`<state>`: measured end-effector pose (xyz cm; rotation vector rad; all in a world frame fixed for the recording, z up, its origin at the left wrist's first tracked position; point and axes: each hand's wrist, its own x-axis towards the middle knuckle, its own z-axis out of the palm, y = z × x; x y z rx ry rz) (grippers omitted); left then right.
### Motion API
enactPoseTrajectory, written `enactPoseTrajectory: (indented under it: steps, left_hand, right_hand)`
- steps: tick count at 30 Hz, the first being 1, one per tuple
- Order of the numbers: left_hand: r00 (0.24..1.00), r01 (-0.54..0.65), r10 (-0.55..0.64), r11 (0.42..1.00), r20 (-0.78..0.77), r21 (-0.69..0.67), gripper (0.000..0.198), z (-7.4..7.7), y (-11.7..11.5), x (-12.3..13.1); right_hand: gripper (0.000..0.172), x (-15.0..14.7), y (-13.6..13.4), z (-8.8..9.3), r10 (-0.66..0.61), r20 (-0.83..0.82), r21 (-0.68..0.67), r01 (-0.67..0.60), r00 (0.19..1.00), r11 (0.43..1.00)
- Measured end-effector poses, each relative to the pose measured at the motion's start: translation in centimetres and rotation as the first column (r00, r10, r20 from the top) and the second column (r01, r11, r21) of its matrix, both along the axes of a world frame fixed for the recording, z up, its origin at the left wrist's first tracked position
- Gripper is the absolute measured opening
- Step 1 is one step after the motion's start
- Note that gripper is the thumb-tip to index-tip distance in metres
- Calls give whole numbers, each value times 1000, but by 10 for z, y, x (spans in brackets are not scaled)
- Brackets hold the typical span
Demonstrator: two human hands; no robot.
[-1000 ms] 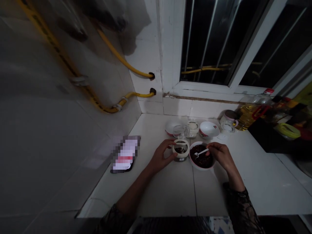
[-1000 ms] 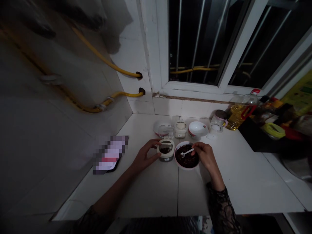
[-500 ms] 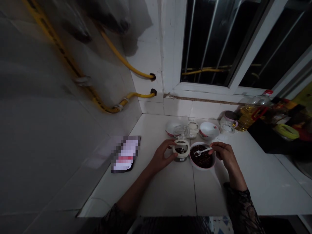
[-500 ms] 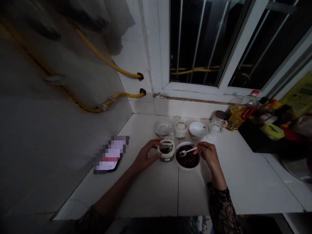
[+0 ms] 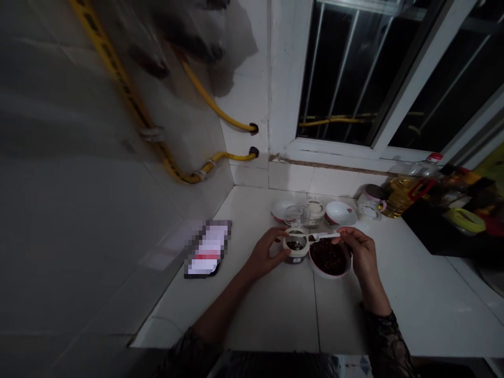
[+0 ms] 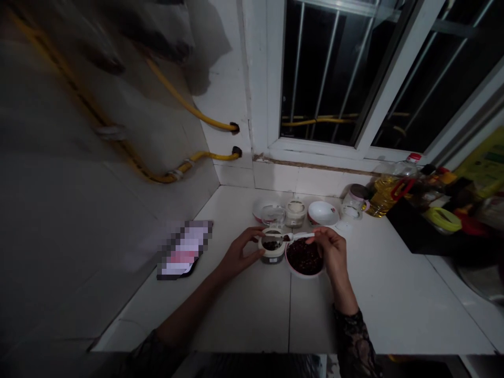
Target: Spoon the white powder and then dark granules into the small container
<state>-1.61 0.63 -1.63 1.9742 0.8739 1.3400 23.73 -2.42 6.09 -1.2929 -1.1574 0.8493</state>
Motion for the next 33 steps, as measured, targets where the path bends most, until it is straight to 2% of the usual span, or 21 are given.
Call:
enactPoseTrajectory:
  steps: [2,5,7,8,11,13,15,19,22,27,33]
  left_hand:
    - [1000,3,-3,1000,10,5,30,0,0,0]
    - [1000,4,-4,1000,8,4,31,0,0,1]
    - [1000,0,0,1000,6,1,32,1,-1,1]
    - [1000,-3,3,1000,4,0,32,1,-1,0]
    - [1000,3,-3,1000,-4,6,31,2,-1,0]
    - [1000,8,-8,1000,-3,15,31,3,-1,-1]
    - [1000,11,-11,1000,-3,20,30,4,-1,-1]
    - [1000,9,-9,1000,-14,14,29,4,-1,-1]
    - [1000,-2,2,1000,-18,4,30,3,-1,0]
    - [1000,-7,7,1000,-27,-2,31,2,-1,-1]
    - [1000,3,-3,1000,-24,21,31,4,-2,-1]
  right_hand:
    - [22,-14,-5,-2,14,161,120,-34,987,992]
    - [19,-27,-12,-7,89,493,262,-245,866,933]
    - [21,-26,-16,-8,97,610,292,-337,787,895]
    - [22,-23,-17,-8,71,622,306,-326,780,895]
    - [21,-5,-18,-5,-81,551,339,-134,830,931]
    - [20,8,-16,-4,-134,514,306,-35,847,952]
    - [20,17,-13,-4,-98,537,217,-25,838,976]
    - [22,18,-7,-10,102,582,-15,-114,807,993]
    - [24,11,-4,-14,188,492,-132,-140,850,981]
    - [24,14,0,-14,86,236,-204,-37,968,978]
    - [22,23,3,-8,-18,145,-193,46,989,980]
